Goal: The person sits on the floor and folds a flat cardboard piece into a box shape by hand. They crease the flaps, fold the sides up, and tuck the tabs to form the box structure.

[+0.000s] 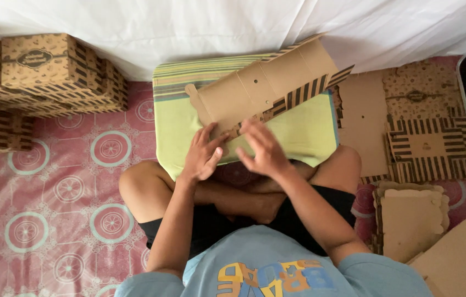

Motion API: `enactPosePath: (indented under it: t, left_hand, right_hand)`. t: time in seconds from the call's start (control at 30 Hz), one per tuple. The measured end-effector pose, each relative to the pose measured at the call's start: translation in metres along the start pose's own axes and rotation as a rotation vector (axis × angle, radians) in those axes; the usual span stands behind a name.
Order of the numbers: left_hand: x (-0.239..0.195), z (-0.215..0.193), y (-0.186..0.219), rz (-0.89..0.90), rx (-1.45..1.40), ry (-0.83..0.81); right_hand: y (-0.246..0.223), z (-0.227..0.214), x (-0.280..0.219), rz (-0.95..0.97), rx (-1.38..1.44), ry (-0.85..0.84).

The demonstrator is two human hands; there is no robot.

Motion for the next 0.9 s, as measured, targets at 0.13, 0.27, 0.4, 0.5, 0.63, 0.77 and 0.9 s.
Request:
enactPosePath:
  t: [0.13, 0.27, 0.4, 0.5, 0.63, 0.77, 0.9]
  left_hand:
    - [0.002, -0.001, -0.002, 0.027, -0.024, 0.017]
    - [0.000, -0.001, -0.004, 0.027, -0.053, 0.053]
    - [0.003, -0.004, 0.000, 0.025, -0.071, 0.039]
    - [0.005, -0.011, 0.012, 0.008, -0.150, 0.050]
    - [0.004, -0.013, 0.011, 0.024, -0.191, 0.068]
    - [0.003, -0.012, 0.007, 0.033, -0.229, 0.080]
    - [0.003, -0.013, 0.010, 0.022, -0.263, 0.085]
  right_hand:
    - [0.038, -0.006, -0.005, 0.346, -0.175, -0.283]
    - [0.043, -0.005, 0.004, 0.440, -0.277, -0.619]
    - [0.029, 0.000, 0.018, 0.460, -0.385, -0.850]
    - [0.008, 0.005, 0.021, 0.385, -0.401, -0.869]
    - [-0.012, 0.016, 0.023, 0.361, -0.350, -0.873]
    - [-0.029, 0.025, 0.021, 0.235, -0.311, -0.821]
    - [-0.043, 0.034, 0.020, 0.149, -0.270, -0.751]
Point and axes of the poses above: each hand's wrist, its own x-axis towards the middle knuckle, its own z-axis out of the palm, y = z × x, the point moved 5 cm from there along x, towards the middle knuckle, and after that the axes turned 12 degrees about -x, right-handed, at the moved point
